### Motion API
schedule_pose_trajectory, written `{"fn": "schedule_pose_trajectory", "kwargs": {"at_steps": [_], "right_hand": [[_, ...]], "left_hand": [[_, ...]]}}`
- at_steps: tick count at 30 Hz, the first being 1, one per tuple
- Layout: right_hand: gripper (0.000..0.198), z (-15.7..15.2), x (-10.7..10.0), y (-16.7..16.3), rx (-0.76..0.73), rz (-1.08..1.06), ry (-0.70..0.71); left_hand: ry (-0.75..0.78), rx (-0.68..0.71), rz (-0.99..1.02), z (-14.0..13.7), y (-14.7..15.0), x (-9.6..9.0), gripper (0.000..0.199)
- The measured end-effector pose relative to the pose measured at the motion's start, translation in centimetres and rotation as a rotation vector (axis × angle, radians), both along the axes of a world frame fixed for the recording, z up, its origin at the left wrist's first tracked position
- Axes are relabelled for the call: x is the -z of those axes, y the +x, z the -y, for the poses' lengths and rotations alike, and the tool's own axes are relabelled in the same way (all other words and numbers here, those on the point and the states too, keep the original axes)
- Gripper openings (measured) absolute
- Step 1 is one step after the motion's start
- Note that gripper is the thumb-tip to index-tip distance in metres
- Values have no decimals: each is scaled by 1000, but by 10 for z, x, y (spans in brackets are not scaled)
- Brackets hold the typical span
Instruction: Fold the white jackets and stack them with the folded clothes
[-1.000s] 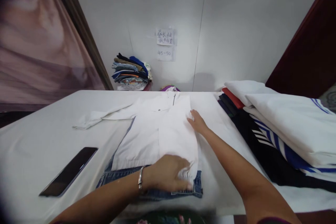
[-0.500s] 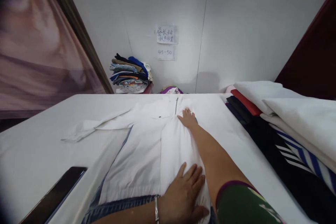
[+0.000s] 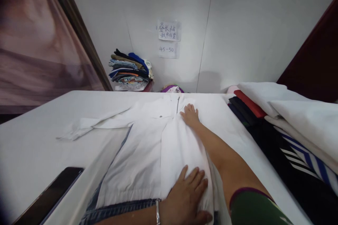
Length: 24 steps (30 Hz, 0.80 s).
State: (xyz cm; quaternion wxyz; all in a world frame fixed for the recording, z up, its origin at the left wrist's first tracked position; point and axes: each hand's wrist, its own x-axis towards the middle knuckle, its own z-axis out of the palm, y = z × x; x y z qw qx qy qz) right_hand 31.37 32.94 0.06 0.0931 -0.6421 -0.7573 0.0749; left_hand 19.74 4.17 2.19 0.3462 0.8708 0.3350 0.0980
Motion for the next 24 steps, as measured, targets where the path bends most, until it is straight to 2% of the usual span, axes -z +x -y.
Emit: {"fn": "schedule_pose_trajectory", "kwargs": {"at_steps": [4, 9, 14, 19, 24], "right_hand": [[66, -22, 2, 1, 79, 14, -21], [61, -44, 15, 1, 49, 3, -128], [58, -40, 11, 0, 26, -20, -131], [57, -7, -2, 0, 29, -36, -137], [57, 67, 7, 11, -50, -17, -152]], "left_hand": [[-28, -3, 0, -4, 3, 15, 83], [-94, 29, 45, -11, 5, 40, 71], [-69, 16, 68, -9, 7, 40, 82], [39, 3, 36, -5, 11, 36, 89], [149, -36, 81, -3, 12, 41, 93]]}}
